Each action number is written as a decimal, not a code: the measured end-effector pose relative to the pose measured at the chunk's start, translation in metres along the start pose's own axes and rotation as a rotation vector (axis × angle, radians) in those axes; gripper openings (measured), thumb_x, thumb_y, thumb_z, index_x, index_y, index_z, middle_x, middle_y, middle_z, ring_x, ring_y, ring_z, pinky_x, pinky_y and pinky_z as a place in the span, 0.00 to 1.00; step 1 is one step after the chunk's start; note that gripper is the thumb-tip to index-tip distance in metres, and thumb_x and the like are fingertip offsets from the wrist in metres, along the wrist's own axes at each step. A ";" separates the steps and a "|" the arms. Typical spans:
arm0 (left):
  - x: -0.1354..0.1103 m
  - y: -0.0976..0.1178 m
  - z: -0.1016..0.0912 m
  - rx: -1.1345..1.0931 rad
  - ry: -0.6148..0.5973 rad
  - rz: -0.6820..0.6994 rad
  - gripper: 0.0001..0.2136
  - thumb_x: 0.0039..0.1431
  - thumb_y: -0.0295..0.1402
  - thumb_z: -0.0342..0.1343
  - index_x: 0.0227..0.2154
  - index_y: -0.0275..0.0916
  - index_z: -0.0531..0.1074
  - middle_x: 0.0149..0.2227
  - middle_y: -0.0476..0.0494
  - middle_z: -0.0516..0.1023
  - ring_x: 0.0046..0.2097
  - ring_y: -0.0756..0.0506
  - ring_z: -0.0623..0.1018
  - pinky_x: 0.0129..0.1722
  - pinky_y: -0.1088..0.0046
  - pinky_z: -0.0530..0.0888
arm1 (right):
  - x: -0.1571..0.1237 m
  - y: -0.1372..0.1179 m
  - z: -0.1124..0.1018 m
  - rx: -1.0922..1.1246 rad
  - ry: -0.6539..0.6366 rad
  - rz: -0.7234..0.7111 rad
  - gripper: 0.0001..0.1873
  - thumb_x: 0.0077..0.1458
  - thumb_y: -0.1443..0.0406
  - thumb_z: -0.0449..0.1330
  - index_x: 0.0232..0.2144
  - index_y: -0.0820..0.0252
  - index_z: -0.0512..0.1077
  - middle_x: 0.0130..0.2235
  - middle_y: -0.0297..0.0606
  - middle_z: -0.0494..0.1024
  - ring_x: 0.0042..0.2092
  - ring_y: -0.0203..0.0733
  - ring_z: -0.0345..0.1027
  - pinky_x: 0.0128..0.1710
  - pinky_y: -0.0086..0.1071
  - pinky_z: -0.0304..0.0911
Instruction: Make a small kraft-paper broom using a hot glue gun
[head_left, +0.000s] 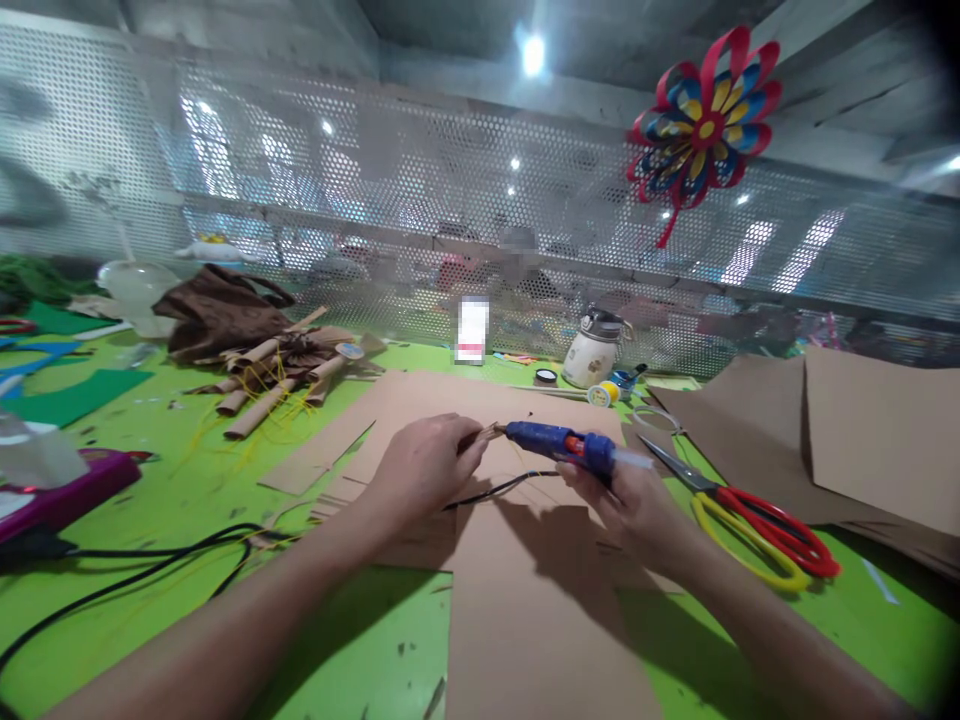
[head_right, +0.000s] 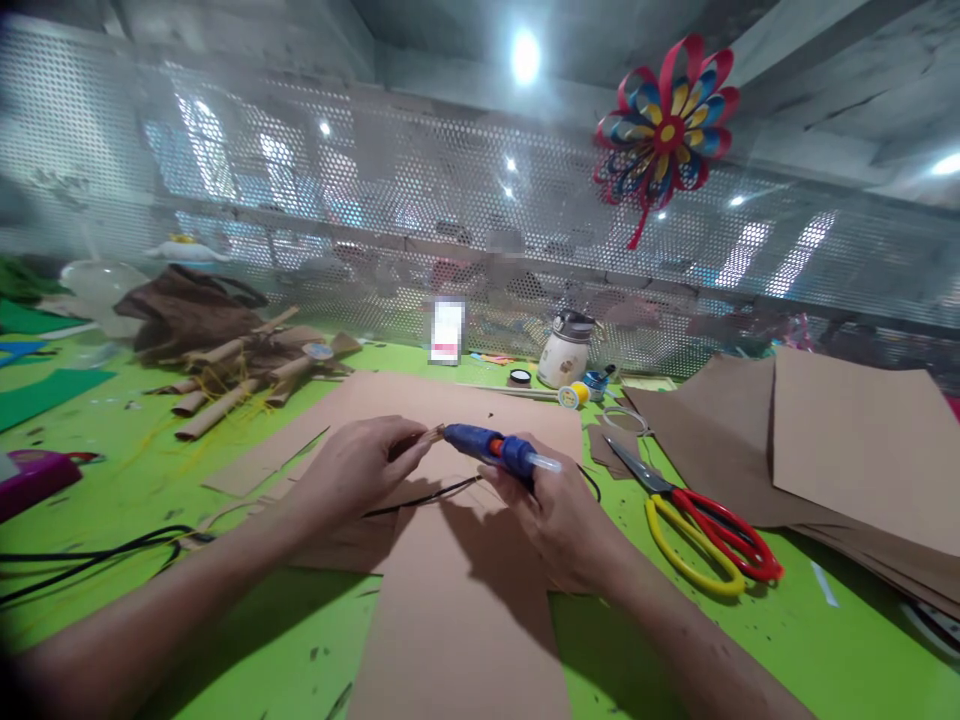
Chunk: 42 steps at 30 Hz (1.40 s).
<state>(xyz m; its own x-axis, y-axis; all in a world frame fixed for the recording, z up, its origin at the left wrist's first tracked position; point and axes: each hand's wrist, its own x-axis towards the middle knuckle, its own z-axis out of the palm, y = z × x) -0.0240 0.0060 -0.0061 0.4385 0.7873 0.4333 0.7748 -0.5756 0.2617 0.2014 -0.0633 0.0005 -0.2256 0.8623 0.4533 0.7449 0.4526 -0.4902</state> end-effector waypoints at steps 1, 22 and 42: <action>0.000 0.000 0.000 0.001 -0.003 0.004 0.16 0.63 0.41 0.44 0.33 0.41 0.76 0.32 0.43 0.79 0.33 0.45 0.75 0.30 0.71 0.64 | 0.000 -0.001 0.000 0.004 0.000 0.005 0.13 0.63 0.57 0.50 0.32 0.58 0.67 0.26 0.33 0.71 0.26 0.38 0.62 0.24 0.30 0.56; -0.001 0.005 -0.007 0.073 -0.016 0.031 0.16 0.63 0.40 0.44 0.33 0.40 0.76 0.31 0.43 0.78 0.33 0.45 0.75 0.30 0.71 0.64 | -0.001 -0.003 -0.002 -0.013 0.030 -0.015 0.13 0.62 0.59 0.51 0.27 0.57 0.66 0.23 0.33 0.70 0.25 0.37 0.62 0.23 0.30 0.58; 0.001 0.007 -0.008 0.107 -0.048 0.000 0.16 0.63 0.39 0.45 0.30 0.40 0.76 0.30 0.44 0.77 0.31 0.45 0.74 0.29 0.70 0.61 | -0.005 0.000 0.011 0.018 0.059 -0.033 0.11 0.63 0.59 0.51 0.32 0.58 0.64 0.25 0.32 0.67 0.25 0.36 0.58 0.26 0.30 0.55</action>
<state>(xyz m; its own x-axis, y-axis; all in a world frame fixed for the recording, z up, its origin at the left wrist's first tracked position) -0.0220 0.0010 0.0029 0.4575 0.7987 0.3908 0.8180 -0.5503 0.1672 0.1958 -0.0647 -0.0099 -0.2121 0.8324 0.5120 0.7260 0.4850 -0.4876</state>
